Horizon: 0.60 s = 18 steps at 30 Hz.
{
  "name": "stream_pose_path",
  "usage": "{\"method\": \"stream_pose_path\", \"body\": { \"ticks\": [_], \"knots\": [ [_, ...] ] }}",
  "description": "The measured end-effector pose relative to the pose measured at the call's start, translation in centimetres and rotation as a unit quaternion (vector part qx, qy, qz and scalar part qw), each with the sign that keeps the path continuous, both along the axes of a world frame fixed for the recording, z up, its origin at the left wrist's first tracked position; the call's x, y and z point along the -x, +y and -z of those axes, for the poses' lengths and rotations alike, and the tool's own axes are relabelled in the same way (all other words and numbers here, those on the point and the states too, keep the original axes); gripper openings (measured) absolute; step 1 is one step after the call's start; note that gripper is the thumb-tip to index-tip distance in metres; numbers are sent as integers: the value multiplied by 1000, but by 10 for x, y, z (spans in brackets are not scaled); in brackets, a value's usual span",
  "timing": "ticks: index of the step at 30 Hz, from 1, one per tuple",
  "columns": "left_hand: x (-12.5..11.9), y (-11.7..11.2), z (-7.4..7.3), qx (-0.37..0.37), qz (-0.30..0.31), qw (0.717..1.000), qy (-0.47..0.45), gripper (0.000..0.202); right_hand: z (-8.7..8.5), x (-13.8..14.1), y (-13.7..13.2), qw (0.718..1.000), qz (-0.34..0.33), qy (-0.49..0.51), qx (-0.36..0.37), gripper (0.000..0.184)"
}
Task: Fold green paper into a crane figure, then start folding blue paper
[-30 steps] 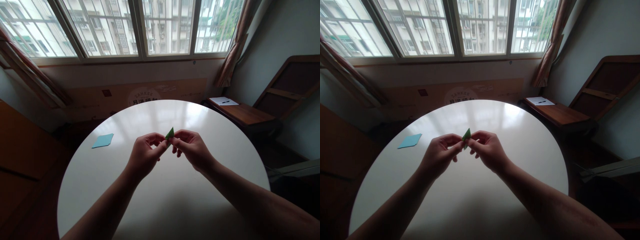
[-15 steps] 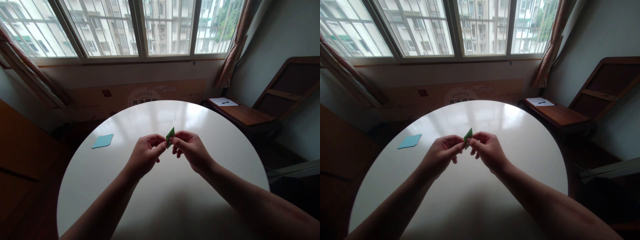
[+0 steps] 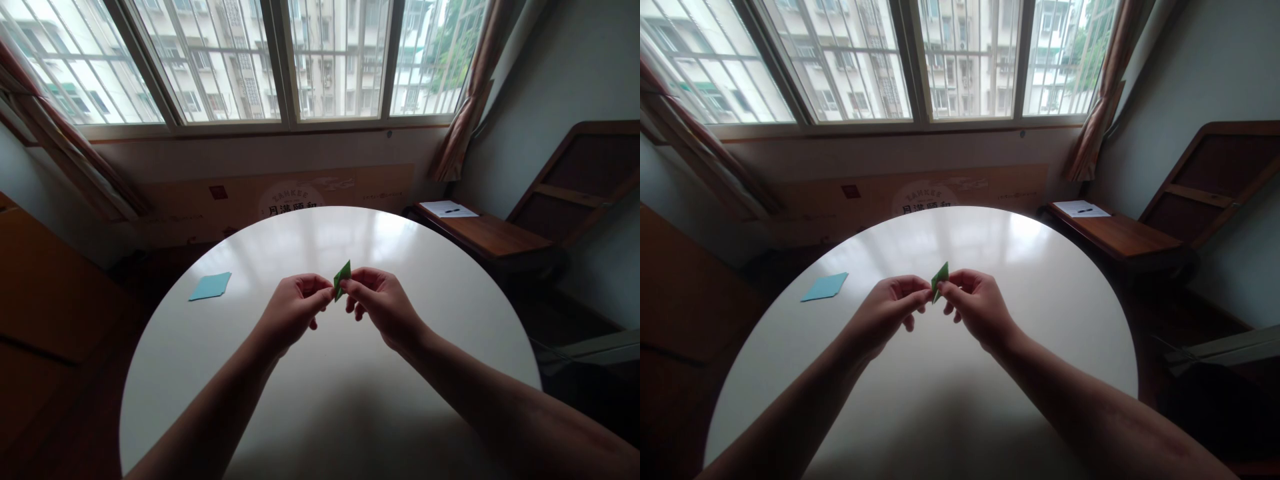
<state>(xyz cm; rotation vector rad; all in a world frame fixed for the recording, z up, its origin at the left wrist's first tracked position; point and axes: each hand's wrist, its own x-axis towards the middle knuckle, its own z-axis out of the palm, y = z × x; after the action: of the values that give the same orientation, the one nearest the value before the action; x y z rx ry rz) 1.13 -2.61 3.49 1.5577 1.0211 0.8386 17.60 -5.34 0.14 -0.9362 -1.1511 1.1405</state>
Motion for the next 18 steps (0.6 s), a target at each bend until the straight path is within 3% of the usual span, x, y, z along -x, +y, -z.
{"method": "stream_pose_path", "body": {
  "ticks": [5, 10, 18],
  "knots": [
    [2, 2, -1, -14, -14, 1000, -20, 19, 2, 1, 0, 999, -21, -19, 19, 24],
    [4, 3, 1, -40, 8, 999, -4, 19, 3, 2, -1, 996, -67, -59, 25, 21],
    [5, 3, 0, -23, 17, 1000, -2, 17, 3, 0, 1, 993, -72, -95, 26, 17]
  ]
}}
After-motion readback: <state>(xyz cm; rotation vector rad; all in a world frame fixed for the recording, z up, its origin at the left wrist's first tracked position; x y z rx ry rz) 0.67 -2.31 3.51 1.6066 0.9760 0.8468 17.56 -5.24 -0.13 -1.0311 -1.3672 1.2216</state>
